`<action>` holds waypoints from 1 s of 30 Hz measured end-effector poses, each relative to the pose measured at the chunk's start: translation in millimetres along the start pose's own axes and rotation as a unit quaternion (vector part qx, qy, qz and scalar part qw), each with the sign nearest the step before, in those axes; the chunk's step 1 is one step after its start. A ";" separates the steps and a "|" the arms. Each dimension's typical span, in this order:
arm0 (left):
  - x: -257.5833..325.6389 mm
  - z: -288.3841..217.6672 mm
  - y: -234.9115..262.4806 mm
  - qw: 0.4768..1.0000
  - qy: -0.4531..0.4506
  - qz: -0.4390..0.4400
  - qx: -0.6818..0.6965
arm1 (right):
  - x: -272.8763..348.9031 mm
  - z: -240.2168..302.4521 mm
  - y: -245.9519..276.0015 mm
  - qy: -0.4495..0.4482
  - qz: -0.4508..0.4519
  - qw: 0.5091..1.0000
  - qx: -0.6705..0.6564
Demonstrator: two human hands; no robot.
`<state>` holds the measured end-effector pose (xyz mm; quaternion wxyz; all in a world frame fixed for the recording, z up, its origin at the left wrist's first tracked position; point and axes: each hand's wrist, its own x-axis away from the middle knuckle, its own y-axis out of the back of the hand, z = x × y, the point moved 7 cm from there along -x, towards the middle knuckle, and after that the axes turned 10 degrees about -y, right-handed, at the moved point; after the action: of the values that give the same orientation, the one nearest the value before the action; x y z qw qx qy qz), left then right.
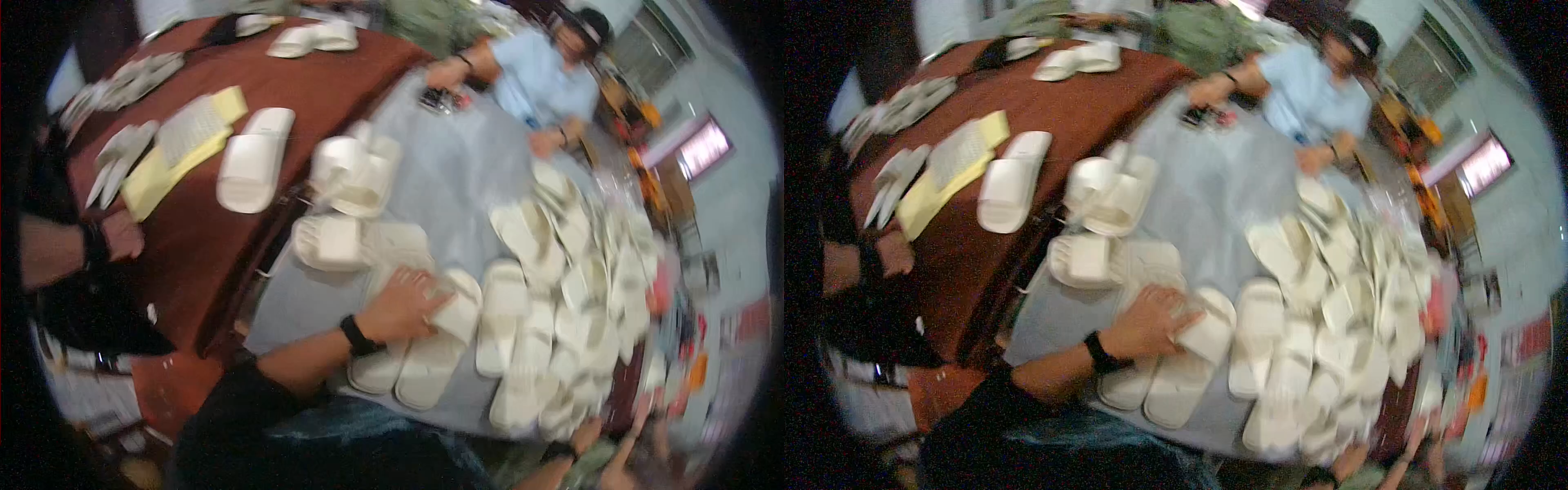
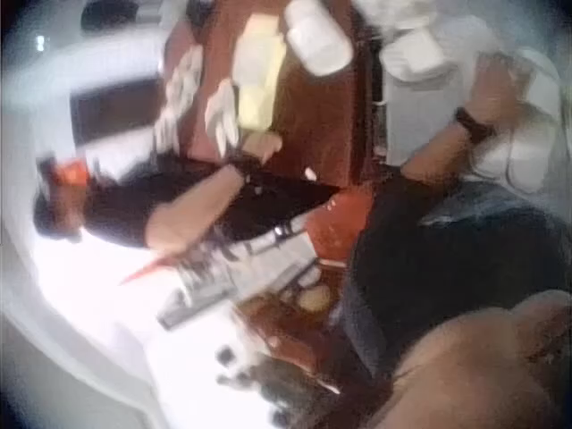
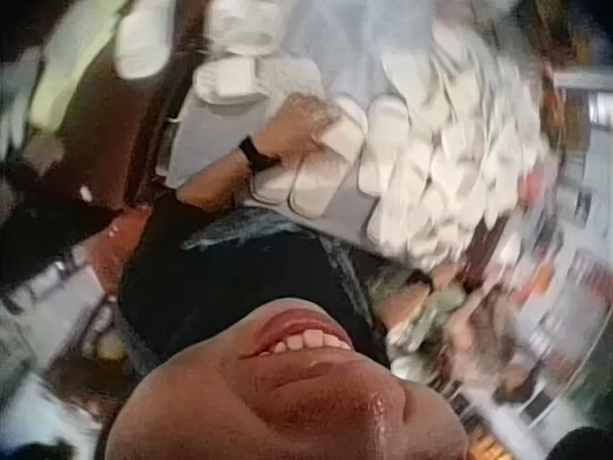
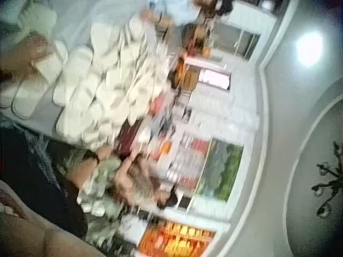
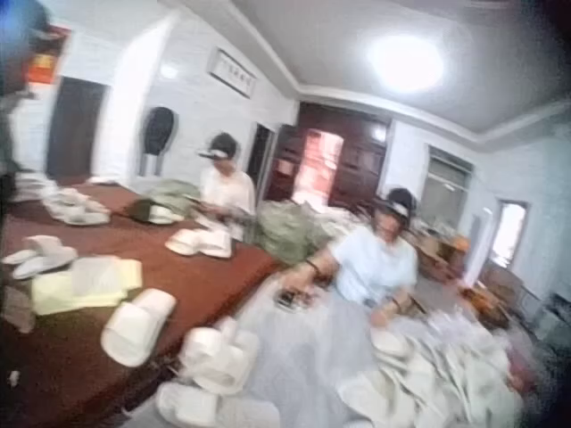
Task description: Inspecting and packaging white slippers into a plastic bag.
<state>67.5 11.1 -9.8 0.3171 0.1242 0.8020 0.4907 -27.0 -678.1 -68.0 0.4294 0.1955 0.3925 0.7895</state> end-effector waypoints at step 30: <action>-17.7 -13.3 -1.4 0.998 -0.005 0.040 -0.043 | 197.4 12.6 76.0 0.082 0.105 0.966 0.223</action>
<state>72.9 -8.1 0.0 0.3060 0.1449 0.7732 0.5362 -168.2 -532.8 -6.0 0.2554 0.2611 0.5700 0.7360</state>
